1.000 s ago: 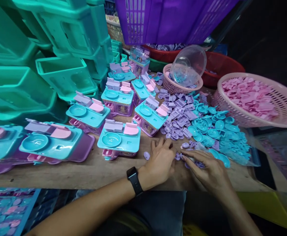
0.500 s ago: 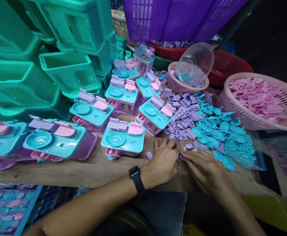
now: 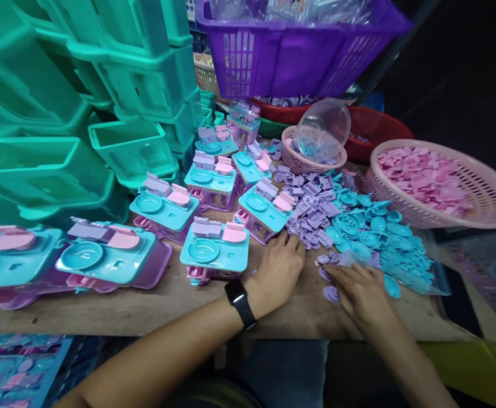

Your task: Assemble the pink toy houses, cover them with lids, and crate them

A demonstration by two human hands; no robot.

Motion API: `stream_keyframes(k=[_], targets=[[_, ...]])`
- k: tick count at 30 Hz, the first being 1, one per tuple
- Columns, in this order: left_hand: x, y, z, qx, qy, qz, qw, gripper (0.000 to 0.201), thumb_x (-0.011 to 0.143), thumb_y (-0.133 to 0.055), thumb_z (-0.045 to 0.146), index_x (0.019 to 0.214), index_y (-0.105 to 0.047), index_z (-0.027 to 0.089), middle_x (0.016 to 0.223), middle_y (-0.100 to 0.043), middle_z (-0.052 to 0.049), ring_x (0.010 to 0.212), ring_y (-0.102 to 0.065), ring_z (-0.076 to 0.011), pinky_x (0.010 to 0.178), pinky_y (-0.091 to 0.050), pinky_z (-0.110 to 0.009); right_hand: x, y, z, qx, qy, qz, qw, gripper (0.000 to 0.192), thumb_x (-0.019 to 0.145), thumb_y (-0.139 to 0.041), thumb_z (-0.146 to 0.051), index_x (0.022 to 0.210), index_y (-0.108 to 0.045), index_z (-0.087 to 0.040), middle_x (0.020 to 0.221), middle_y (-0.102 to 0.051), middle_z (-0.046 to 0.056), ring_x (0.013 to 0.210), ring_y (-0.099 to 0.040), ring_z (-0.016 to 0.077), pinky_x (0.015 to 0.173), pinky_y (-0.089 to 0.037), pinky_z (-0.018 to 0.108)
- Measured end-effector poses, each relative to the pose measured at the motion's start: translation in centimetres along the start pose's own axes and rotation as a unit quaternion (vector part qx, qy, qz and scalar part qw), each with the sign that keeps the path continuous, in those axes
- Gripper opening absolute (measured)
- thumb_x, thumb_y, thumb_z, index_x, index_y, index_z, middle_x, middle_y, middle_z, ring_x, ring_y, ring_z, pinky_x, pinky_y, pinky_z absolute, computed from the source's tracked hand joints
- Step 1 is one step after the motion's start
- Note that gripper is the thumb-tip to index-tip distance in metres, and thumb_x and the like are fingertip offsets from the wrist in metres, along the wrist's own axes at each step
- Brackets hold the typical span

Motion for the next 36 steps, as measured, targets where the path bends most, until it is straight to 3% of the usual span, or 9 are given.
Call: stream_keyframes(k=[5, 10, 15, 18, 23, 27, 32, 36], targets=[[-2.4, -0.6, 0.0, -0.045, -0.009, -0.032, 0.998, 0.025, 0.083, -0.056, 0.008, 0.106, -0.065, 0.010, 0.118, -0.061, -0.015, 0.113, -0.053, -0.0343, 0.102, -0.050, -0.051, 0.0, 1.1, 0.5, -0.020, -0.077, 0.044, 0.996, 0.034, 0.098, -0.043, -0.023, 0.111, -0.074, -0.022, 0.103, -0.079, 0.007, 0.089, -0.070, 0.0256, 0.075, -0.040, 0.040], [-3.9, -1.3, -0.4, -0.068, 0.029, -0.044, 0.996, 0.017, 0.086, -0.052, 0.007, 0.095, -0.065, 0.014, 0.110, -0.062, -0.012, 0.110, -0.055, -0.0319, 0.099, -0.054, -0.053, 4.8, 0.3, -0.8, 0.045, -0.125, 0.019, 0.991, 0.034, 0.104, -0.043, -0.028, 0.113, -0.075, -0.021, 0.108, -0.075, 0.007, 0.097, -0.066, 0.0260, 0.079, -0.039, 0.040], [-4.1, -0.9, -0.9, -0.079, 0.045, 0.004, 0.996, 0.030, 0.087, -0.047, 0.004, 0.112, -0.061, 0.011, 0.130, -0.056, -0.015, 0.124, -0.051, -0.0321, 0.108, -0.051, -0.049, 8.8, -2.0, -2.0, 0.017, -0.105, -0.011, 0.994, 0.028, 0.099, -0.057, -0.024, 0.122, -0.072, -0.021, 0.108, -0.069, 0.011, 0.099, -0.059, 0.0296, 0.078, -0.035, 0.040], [-4.3, -0.8, -1.2, -0.059, 0.043, 0.038, 0.997, 0.045, 0.086, -0.044, 0.003, 0.130, -0.053, 0.009, 0.145, -0.050, -0.018, 0.136, -0.045, -0.0326, 0.116, -0.046, -0.048, 8.5, -1.8, -2.7, 0.025, -0.083, -0.031, 0.996, 0.023, 0.097, -0.061, -0.023, 0.117, -0.072, -0.021, 0.107, -0.067, 0.010, 0.100, -0.057, 0.0300, 0.080, -0.034, 0.042], [-3.6, -1.5, -1.1, -0.005, -0.012, 0.022, 1.000, 0.071, 0.078, -0.046, 0.002, 0.148, -0.036, 0.004, 0.156, -0.042, -0.021, 0.143, -0.041, -0.0369, 0.123, -0.036, -0.049, 5.8, -0.2, -2.9, 0.033, -0.096, -0.036, 0.994, 0.026, 0.101, -0.048, -0.021, 0.100, -0.074, -0.022, 0.105, -0.068, 0.009, 0.100, -0.058, 0.0290, 0.078, -0.032, 0.042], [-3.8, -2.0, -0.5, 0.012, -0.013, -0.006, 1.000, 0.067, 0.080, -0.049, 0.007, 0.146, -0.040, 0.001, 0.152, -0.046, -0.022, 0.140, -0.043, -0.0397, 0.123, -0.033, -0.052, 4.9, -0.1, -3.2, 0.024, -0.141, -0.005, 0.990, 0.036, 0.105, -0.043, -0.030, 0.096, -0.076, -0.022, 0.103, -0.070, 0.010, 0.096, -0.058, 0.0290, 0.075, -0.031, 0.042], [-6.3, -1.8, 0.2, -0.029, -0.021, -0.026, 0.999, 0.067, 0.080, -0.048, 0.004, 0.147, -0.041, 0.003, 0.153, -0.046, -0.019, 0.139, -0.044, -0.0381, 0.120, -0.040, -0.053, 5.3, -0.6, -4.4, 0.042, -0.143, -0.007, 0.989, 0.035, 0.106, -0.043, -0.033, 0.104, -0.077, -0.024, 0.108, -0.071, 0.009, 0.097, -0.058, 0.0300, 0.075, -0.030, 0.042], [-7.0, -1.2, -0.5, -0.072, 0.039, 0.010, 0.997, 0.054, 0.090, -0.045, 0.003, 0.143, -0.045, 0.009, 0.141, -0.055, -0.015, 0.128, -0.052, -0.0319, 0.110, -0.052, -0.047, 5.6, -0.6, -4.9, 0.076, -0.129, -0.011, 0.989, 0.029, 0.105, -0.047, -0.033, 0.102, -0.074, -0.022, 0.107, -0.071, 0.008, 0.097, -0.058, 0.0302, 0.077, -0.029, 0.043]])
Point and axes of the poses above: each hand's wrist, its own x-axis towards the middle knuckle, its own y-axis out of the back of the hand, z = x × y, the point moved 3 cm from there along x, towards the middle knuckle
